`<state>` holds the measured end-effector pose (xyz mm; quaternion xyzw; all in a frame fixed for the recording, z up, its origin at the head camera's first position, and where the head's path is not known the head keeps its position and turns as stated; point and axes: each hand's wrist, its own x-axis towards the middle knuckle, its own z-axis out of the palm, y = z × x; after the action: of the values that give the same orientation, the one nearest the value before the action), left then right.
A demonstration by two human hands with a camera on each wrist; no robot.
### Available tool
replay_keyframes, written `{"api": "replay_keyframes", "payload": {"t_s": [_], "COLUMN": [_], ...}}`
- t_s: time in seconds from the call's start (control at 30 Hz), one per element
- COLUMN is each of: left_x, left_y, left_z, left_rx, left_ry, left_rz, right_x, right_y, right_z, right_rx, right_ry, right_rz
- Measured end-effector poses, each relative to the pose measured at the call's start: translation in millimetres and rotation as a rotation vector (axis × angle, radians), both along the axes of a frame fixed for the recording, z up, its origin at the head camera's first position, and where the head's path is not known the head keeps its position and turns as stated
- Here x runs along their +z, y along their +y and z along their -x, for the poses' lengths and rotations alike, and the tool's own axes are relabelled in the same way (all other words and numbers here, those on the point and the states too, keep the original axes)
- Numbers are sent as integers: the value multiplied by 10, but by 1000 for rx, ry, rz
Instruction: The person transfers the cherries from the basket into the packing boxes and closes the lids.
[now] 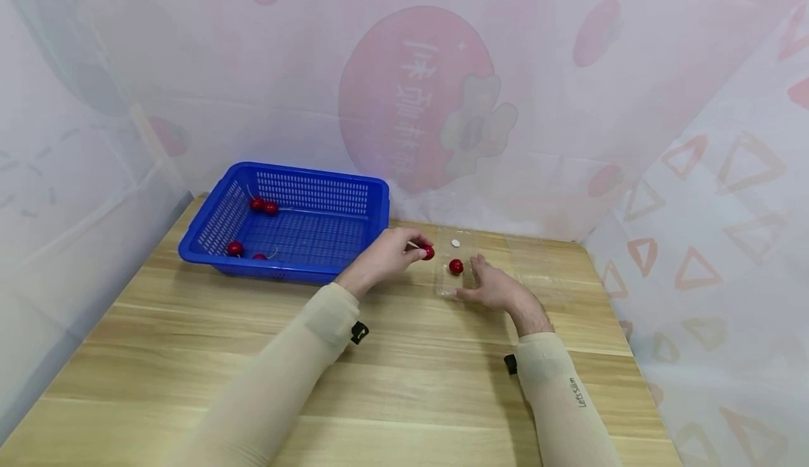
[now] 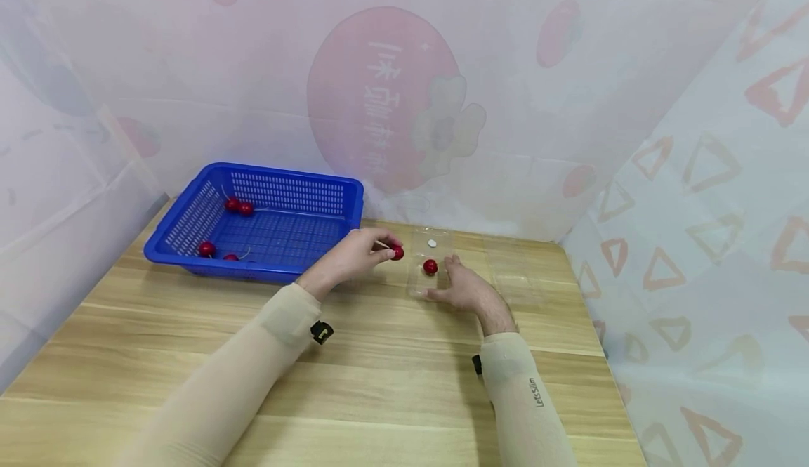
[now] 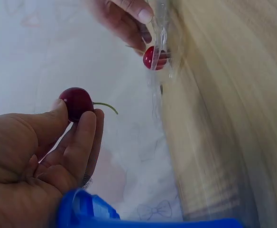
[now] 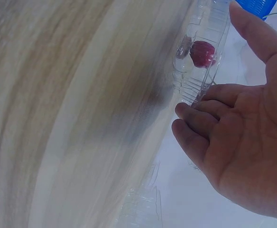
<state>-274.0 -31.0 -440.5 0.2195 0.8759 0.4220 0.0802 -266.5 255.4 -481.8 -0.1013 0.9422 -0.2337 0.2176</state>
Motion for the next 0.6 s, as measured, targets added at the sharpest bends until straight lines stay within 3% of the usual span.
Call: {"api": "replay_keyframes", "payload": {"t_s": [0.1, 0.13, 0.27, 0.33, 0.37, 0.6], "left_x": [-12, -116, -150, -179, -97, -203], "left_y": [78, 94, 194, 239, 271, 400], "left_z": [-13, 49, 23, 5, -70, -111], "left_rx": [-20, -34, -56, -58, -50, -30], "left_ry": [3, 19, 7, -1, -22, -26], "left_rz": [14, 6, 8, 16, 27, 57], "right_x": [7, 7, 6, 7, 7, 1], "right_y": [1, 1, -1, -1, 0, 7], "right_z": [-4, -3, -2, -4, -4, -5], "right_rx": [1, 1, -2, -5, -8, -3], "right_ry": [2, 4, 1, -4, -7, -2], "right_rz": [-3, -5, -7, -5, -2, -5]}}
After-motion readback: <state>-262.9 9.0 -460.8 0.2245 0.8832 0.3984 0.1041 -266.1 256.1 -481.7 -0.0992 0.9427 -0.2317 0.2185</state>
